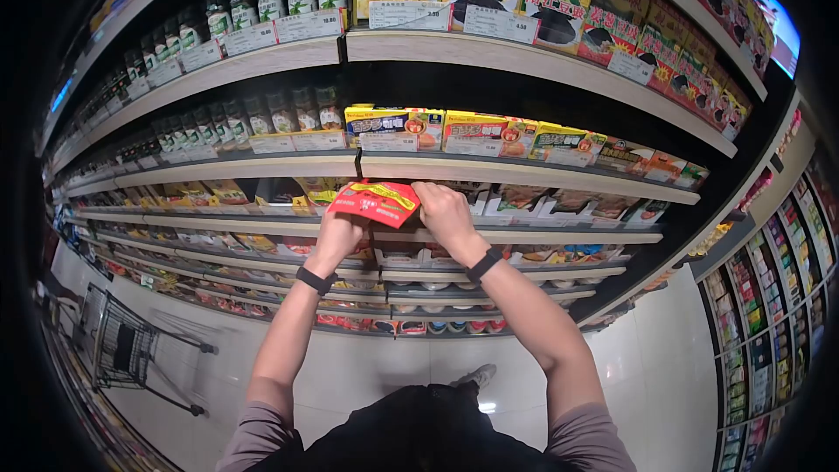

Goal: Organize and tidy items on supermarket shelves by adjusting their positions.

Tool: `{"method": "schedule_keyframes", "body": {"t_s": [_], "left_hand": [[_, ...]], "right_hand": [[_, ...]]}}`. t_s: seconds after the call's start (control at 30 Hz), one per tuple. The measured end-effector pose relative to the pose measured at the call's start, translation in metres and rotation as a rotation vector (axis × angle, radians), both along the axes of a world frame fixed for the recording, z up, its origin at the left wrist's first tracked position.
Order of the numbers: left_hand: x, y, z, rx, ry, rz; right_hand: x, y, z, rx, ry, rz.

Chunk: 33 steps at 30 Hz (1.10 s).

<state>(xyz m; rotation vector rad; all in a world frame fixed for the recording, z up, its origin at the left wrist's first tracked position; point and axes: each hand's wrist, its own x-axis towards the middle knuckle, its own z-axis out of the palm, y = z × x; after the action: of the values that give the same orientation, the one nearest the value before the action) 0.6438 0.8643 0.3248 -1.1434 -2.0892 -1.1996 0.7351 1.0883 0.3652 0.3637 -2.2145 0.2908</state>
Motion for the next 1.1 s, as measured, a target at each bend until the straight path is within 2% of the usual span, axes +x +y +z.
{"method": "schedule_keyframes", "body": {"t_s": [0.1,0.13,0.23,0.33,0.47,0.57,0.6,0.7,0.8,0.83,0.9,0.97,1.03,1.1], "left_hand": [[-0.008,-0.004,-0.003,-0.109,-0.087,0.058],[-0.012,-0.004,-0.003,-0.109,0.004,0.076],[-0.006,-0.001,0.013,0.003,-0.098,0.081],[0.005,0.000,0.024,0.195,-0.409,-0.012],[-0.003,0.009,0.019,0.476,-0.574,-0.181],[-0.009,0.010,0.024,0.440,-0.711,-0.212],[-0.007,0.009,0.027,0.389,-0.786,-0.206],[-0.003,0.009,0.040,0.151,-0.922,-0.140],[-0.005,0.009,0.040,0.015,-0.715,-0.038],[-0.007,0.009,0.042,-0.048,-0.636,0.001],[-0.025,0.009,0.022,-0.185,-0.258,0.126],[-0.035,0.010,0.013,-0.284,0.061,0.242],[-0.038,0.011,0.013,-0.258,-0.291,0.157],[-0.013,0.012,0.046,-0.192,-0.595,0.033]], "right_hand": [[-0.012,0.003,-0.005,-0.006,-0.131,-0.091],[-0.021,0.005,-0.010,-0.023,-0.097,-0.082],[-0.023,-0.003,-0.002,0.007,-0.194,-0.162],[-0.023,-0.010,0.001,-0.037,-0.233,-0.150],[-0.023,-0.019,0.001,-0.109,-0.251,-0.152],[-0.041,-0.013,-0.020,-0.224,-0.272,-0.125],[-0.044,-0.011,-0.025,-0.233,-0.246,-0.114],[-0.045,-0.006,-0.023,-0.176,-0.409,-0.186],[-0.044,-0.008,-0.018,-0.299,-0.385,-0.076],[-0.044,-0.010,-0.016,-0.448,-0.467,-0.035],[-0.027,-0.026,0.014,-0.744,-0.629,0.048],[-0.019,-0.032,0.019,-0.710,-0.580,0.020],[-0.026,-0.028,0.003,-0.634,-0.430,0.008],[-0.039,-0.022,-0.017,-0.604,-0.406,-0.051]]}}
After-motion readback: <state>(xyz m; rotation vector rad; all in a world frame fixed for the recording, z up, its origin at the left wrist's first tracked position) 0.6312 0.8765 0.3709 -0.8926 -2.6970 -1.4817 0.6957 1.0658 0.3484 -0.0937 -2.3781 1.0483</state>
